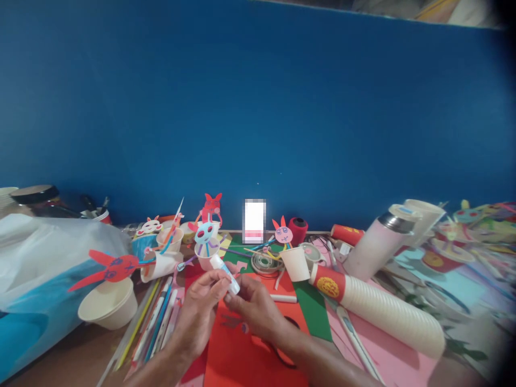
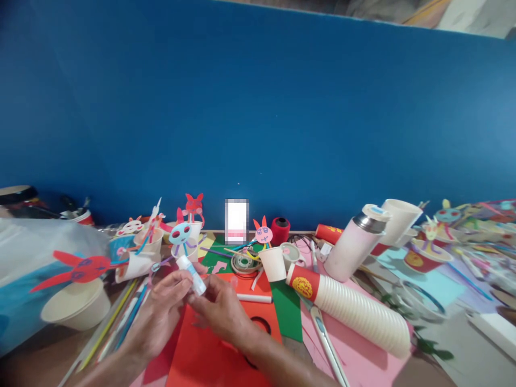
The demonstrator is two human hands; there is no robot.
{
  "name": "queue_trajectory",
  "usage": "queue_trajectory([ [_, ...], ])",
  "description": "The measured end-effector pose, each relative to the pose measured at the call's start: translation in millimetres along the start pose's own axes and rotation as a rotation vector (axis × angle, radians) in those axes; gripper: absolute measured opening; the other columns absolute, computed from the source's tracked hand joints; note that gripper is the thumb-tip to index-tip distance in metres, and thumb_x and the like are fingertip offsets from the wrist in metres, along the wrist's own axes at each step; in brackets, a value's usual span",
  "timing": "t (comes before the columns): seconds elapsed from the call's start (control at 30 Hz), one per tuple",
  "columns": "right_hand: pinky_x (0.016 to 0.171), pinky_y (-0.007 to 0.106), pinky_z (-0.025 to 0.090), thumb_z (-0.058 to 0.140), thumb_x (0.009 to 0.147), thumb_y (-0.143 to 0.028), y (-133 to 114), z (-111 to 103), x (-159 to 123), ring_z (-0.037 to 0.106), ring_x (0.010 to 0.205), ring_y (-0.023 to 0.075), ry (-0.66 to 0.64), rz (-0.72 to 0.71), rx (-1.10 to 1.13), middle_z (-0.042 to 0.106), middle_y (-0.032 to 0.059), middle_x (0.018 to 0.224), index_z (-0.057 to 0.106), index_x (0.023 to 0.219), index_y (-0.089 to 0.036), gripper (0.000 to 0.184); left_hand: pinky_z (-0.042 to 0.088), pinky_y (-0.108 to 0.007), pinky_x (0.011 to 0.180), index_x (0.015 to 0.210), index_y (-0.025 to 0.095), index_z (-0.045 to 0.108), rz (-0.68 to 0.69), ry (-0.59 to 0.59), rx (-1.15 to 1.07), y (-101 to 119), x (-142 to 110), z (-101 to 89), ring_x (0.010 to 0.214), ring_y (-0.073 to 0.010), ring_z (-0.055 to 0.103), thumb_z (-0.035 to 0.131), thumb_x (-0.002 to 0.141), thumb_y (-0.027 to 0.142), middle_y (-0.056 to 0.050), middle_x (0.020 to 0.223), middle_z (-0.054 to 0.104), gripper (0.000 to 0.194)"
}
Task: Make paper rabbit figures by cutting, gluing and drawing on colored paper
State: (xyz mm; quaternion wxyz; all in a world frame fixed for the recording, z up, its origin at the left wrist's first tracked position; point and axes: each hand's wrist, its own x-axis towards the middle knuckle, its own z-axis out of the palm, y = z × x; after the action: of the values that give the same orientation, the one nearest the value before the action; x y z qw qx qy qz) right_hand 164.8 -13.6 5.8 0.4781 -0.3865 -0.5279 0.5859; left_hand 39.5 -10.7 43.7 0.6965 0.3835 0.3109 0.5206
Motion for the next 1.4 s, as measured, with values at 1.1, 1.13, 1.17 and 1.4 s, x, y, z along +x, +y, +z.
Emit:
queue_trajectory([
  [1.1, 0.036, 0.019, 0.032, 0.029, 0.08, -0.065, -1, -1, 1, 0.044, 0.034, 0.0074, -0.035, 0.174, 0.227, 0.05, 0.0001, 0.043, 0.052, 0.061, -0.012, 0.062, 0.043, -0.023, 0.054, 0.08, 0.016, 0.059, -0.051, -0.089, -0.062, -8, 2, -0.2, 0.053, -0.0103, 0.055, 0.055, 0.077, 0.022, -0.001, 0.07, 0.062, 0.008],
  [1.13, 0.037, 0.019, 0.034, 0.032, 0.08, -0.065, -2, -1, 1, 0.045, 0.036, 0.0076, -0.026, 0.156, 0.223, 0.052, 0.0003, 0.046, 0.052, 0.062, -0.012, 0.059, 0.042, -0.022, 0.054, 0.078, 0.016, 0.059, -0.047, -0.088, -0.061, -7, 2, 0.1, 0.053, -0.0102, 0.054, 0.056, 0.077, 0.022, -0.001, 0.069, 0.062, 0.007],
  [1.17, 0.039, 0.018, 0.036, 0.039, 0.078, -0.064, -2, -1, 0, 0.048, 0.04, 0.0077, -0.006, 0.125, 0.211, 0.053, 0.0001, 0.049, 0.052, 0.065, -0.012, 0.055, 0.042, -0.022, 0.054, 0.075, 0.015, 0.059, -0.043, -0.084, -0.058, -7, 2, 0.1, 0.054, -0.01, 0.054, 0.057, 0.076, 0.022, -0.001, 0.068, 0.061, 0.007],
  [1.4, 0.038, 0.017, 0.033, 0.046, 0.073, -0.065, 2, 2, 4, 0.046, 0.038, 0.0065, -0.023, 0.13, 0.248, 0.053, -0.0011, 0.047, 0.052, 0.068, -0.012, 0.054, 0.041, -0.021, 0.05, 0.079, 0.018, 0.061, -0.079, -0.062, -0.034, -7, 1, -2.1, 0.047, -0.0091, 0.051, 0.06, 0.074, 0.026, 0.002, 0.058, 0.056, 0.009],
])
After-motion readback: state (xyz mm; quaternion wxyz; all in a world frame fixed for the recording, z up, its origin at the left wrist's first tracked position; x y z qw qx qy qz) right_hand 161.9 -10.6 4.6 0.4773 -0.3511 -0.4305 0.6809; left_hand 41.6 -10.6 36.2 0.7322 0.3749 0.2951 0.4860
